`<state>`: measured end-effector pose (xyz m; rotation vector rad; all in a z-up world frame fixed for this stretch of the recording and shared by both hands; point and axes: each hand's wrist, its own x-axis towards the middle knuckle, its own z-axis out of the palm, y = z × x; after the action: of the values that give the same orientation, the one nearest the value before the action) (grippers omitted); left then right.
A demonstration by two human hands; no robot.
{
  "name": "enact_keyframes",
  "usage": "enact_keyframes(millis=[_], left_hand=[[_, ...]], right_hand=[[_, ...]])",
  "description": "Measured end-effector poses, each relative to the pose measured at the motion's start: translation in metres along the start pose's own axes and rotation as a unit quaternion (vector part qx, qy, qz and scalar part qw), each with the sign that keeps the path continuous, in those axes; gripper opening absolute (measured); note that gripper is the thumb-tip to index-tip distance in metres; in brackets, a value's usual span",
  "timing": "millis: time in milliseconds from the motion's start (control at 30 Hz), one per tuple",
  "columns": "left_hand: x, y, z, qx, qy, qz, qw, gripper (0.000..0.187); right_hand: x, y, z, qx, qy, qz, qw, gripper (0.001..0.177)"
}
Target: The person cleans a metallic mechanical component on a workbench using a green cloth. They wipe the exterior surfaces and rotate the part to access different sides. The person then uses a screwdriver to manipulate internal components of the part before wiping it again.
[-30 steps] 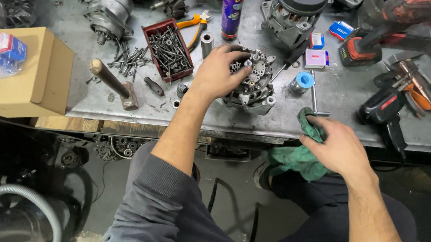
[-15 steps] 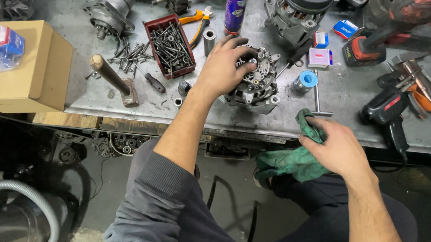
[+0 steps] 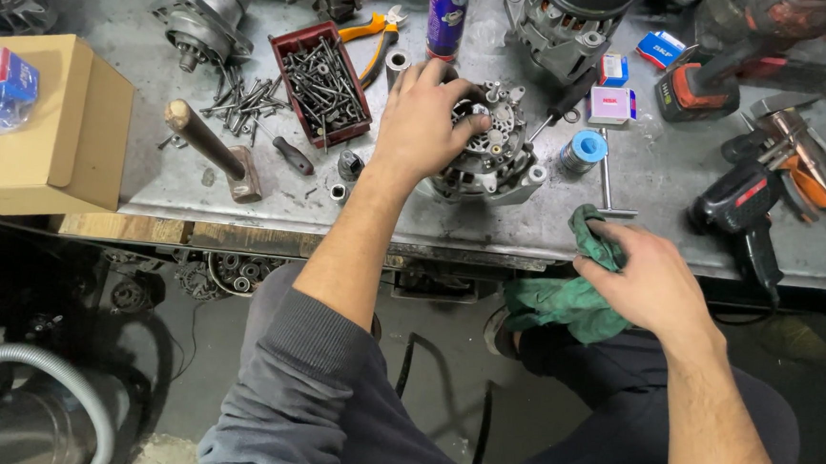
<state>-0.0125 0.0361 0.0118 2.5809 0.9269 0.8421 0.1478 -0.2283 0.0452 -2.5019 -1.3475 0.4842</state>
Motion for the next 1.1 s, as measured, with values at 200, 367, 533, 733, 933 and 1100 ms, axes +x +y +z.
enact_keyframes(millis=[200, 367, 533, 733, 933, 1100], left_hand=[[0.001, 0.004, 0.0, 0.033, 0.013, -0.018, 0.999, 0.049], [0.0, 0.011, 0.004, 0.052, 0.005, -0.064, 0.997, 0.054], [0.004, 0.014, -0.005, 0.076, -0.019, -0.087, 0.993, 0.065], [0.009, 0.012, -0.017, -0.062, 0.063, 0.017, 0.996, 0.048], [0.012, -0.003, 0.0, -0.087, -0.01, 0.051, 0.995, 0.034], [0.015, -0.005, 0.0, -0.11, -0.1, 0.019, 0.989, 0.06]], right_hand=[[0.0, 0.0, 0.001, 0.001, -0.002, -0.001, 1.0, 0.055], [0.001, 0.003, 0.004, 0.006, 0.008, -0.024, 1.0, 0.055], [0.001, 0.0, 0.001, -0.002, -0.013, 0.011, 1.0, 0.056], [0.002, 0.005, 0.002, 0.002, 0.005, -0.013, 1.0, 0.055], [0.004, 0.006, 0.004, 0.007, 0.023, -0.017, 1.0, 0.052], [0.023, -0.01, 0.004, 0.039, 0.168, -0.14, 0.975, 0.048]])
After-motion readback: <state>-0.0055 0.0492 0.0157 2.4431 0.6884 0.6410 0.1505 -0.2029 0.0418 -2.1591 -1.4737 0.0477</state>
